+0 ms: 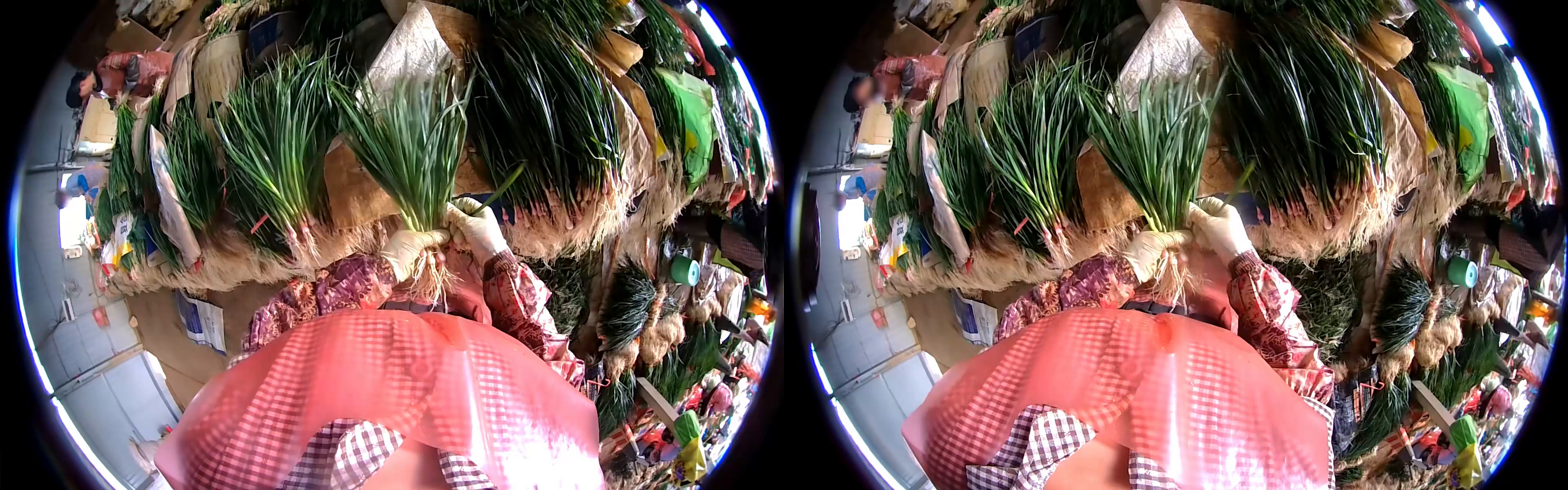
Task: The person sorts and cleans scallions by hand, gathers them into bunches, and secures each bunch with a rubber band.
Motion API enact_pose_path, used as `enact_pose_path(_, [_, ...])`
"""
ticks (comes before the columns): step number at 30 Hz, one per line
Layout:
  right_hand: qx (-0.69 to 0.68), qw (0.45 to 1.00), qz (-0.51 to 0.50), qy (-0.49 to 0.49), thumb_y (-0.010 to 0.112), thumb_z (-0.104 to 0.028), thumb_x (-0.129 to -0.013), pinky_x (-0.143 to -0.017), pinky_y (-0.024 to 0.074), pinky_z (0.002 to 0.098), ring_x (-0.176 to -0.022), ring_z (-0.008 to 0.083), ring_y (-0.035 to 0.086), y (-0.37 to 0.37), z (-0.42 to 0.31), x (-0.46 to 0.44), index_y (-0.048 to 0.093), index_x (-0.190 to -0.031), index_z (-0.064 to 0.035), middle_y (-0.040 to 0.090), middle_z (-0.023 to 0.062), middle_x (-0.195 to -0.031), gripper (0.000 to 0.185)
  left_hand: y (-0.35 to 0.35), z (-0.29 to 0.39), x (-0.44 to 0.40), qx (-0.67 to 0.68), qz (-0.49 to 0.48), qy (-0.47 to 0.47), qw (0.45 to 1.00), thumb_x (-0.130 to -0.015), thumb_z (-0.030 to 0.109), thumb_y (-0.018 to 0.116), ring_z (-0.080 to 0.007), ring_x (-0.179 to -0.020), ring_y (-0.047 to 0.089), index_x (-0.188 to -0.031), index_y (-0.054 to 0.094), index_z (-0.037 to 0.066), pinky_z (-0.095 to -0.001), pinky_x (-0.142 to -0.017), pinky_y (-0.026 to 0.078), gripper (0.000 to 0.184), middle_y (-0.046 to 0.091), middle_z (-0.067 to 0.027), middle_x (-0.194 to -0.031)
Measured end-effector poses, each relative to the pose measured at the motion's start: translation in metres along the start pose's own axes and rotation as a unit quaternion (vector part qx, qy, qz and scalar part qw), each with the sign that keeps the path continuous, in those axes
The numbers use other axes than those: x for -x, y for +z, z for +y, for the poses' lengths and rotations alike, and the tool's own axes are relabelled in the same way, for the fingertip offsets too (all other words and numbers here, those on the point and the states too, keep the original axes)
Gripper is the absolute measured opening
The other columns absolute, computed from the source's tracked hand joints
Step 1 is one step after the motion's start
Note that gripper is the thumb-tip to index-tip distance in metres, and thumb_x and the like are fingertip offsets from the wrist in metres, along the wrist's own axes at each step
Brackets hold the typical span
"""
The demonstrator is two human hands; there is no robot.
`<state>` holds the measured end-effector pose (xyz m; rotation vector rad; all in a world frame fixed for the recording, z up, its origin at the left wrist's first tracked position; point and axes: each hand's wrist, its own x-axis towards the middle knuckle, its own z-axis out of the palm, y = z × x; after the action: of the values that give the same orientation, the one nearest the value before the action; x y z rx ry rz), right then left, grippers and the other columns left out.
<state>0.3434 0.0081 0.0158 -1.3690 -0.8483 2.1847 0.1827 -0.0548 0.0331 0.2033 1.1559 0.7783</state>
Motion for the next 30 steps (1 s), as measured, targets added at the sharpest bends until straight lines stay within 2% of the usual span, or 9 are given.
enact_pose_path(5, [0.104, 0.988, 0.055, -0.101, 0.061, -0.017, -0.091, -0.045, 0.0419, 0.0206, -0.049, 0.0046, 0.051, 0.010, 0.005, 0.007, 0.064, -0.091, -0.0042, 0.060, -0.0010, -0.065, 0.013, 0.001, -0.003, -0.001, -0.026, 0.001, 0.046, 0.999, -0.083, 0.013, 0.069, -0.0102, -0.050, 0.056, -0.094, 0.068, 0.002, -0.0195, -0.042, 0.040, 0.015, 0.067, -0.0051, -0.074])
enact_pose_path(8, [0.218, 0.964, 0.050, -0.145, 0.060, -0.010, -0.090, -0.045, 0.0418, 0.0205, -0.051, 0.0028, 0.049, -0.005, 0.003, 0.010, 0.065, -0.097, -0.0037, 0.063, -0.0010, -0.074, 0.010, -0.014, -0.009, -0.007, 0.023, 0.015, -0.052, 0.998, -0.086, 0.011, 0.064, -0.0101, -0.051, 0.057, -0.097, 0.065, 0.001, -0.0195, -0.043, 0.044, 0.016, 0.067, -0.0078, -0.076])
enact_pose_path(11, [0.041, 0.998, -0.041, -0.028, 0.057, -0.016, -0.093, -0.041, 0.0360, 0.0162, -0.050, 0.0012, 0.047, -0.008, -0.012, 0.034, 0.061, -0.095, -0.0026, 0.066, 0.0032, -0.078, 0.014, -0.010, 0.011, 0.004, 0.062, -0.014, -0.089, 0.994, -0.085, 0.008, 0.061, -0.0123, -0.053, 0.059, -0.099, 0.062, -0.003, -0.0183, -0.044, 0.047, 0.017, 0.067, -0.0131, -0.081])
enact_pose_path(16, [-0.127, 0.984, -0.076, -0.100, 0.062, -0.022, -0.090, -0.040, 0.0352, 0.0156, -0.051, 0.0049, 0.051, -0.040, 0.029, 0.015, 0.061, -0.090, -0.0061, 0.068, 0.0094, -0.086, 0.016, -0.045, -0.009, 0.002, 0.248, -0.217, -0.070, 0.942, -0.084, 0.007, 0.056, -0.0211, -0.079, 0.062, -0.111, 0.054, -0.002, -0.0387, -0.073, 0.055, 0.029, 0.062, -0.0126, -0.094])
enact_pose_path(20, [-0.198, 0.979, -0.053, -0.008, 0.062, -0.016, -0.090, -0.041, 0.0383, 0.0190, -0.054, 0.0081, 0.055, 0.015, 0.011, 0.010, 0.059, -0.097, -0.0063, 0.065, 0.0046, -0.079, 0.013, -0.032, 0.004, 0.016, 0.204, -0.177, -0.085, 0.959, -0.084, 0.004, 0.054, -0.0159, -0.071, 0.060, -0.106, 0.058, -0.009, -0.0174, -0.055, 0.051, 0.026, 0.062, -0.0169, -0.088])
enact_pose_path(21, [-0.212, 0.976, -0.038, -0.016, 0.062, -0.015, -0.090, -0.042, 0.0377, 0.0196, -0.051, 0.0074, 0.053, 0.021, 0.010, 0.004, 0.059, -0.097, -0.0061, 0.063, 0.0032, -0.073, 0.012, -0.044, -0.005, 0.003, 0.198, -0.197, -0.109, 0.954, -0.086, 0.011, 0.053, -0.0206, -0.073, 0.060, -0.106, 0.056, -0.002, -0.0335, -0.065, 0.054, 0.025, 0.061, -0.0116, -0.084])
enact_pose_path(23, [-0.164, 0.982, -0.086, -0.030, 0.064, -0.020, -0.089, -0.050, 0.0459, 0.0205, -0.063, 0.0084, 0.059, 0.014, 0.007, 0.007, 0.060, -0.108, -0.0033, 0.065, 0.0026, -0.084, 0.026, -0.048, -0.004, 0.001, 0.202, -0.212, -0.131, 0.947, -0.086, 0.012, 0.053, -0.0205, -0.075, 0.060, -0.106, 0.056, -0.001, -0.0332, -0.066, 0.053, 0.025, 0.061, -0.0106, -0.082])
enact_pose_path(27, [-0.048, 0.995, -0.068, -0.052, 0.063, -0.024, -0.090, -0.040, 0.0321, 0.0208, -0.047, 0.0041, 0.047, -0.015, 0.009, 0.040, 0.064, -0.095, -0.0035, 0.062, -0.0006, -0.071, 0.021, -0.044, -0.006, 0.006, 0.184, -0.210, -0.111, 0.954, -0.080, 0.009, 0.053, -0.0193, -0.075, 0.061, -0.108, 0.055, -0.005, -0.0258, -0.064, 0.054, 0.032, 0.062, -0.0100, -0.085])
enact_pose_path(30, [0.272, 0.945, -0.088, 0.159, 0.062, -0.030, -0.089, -0.048, 0.0453, 0.0238, -0.056, 0.0092, 0.057, -0.071, 0.026, 0.076, 0.065, -0.102, -0.0031, 0.064, 0.0032, -0.073, 0.030, -0.034, 0.016, 0.031, 0.194, -0.216, -0.056, 0.955, -0.075, 0.007, 0.055, -0.0201, -0.081, 0.063, -0.109, 0.054, -0.006, -0.0245, -0.069, 0.055, 0.037, 0.062, -0.0111, -0.089])
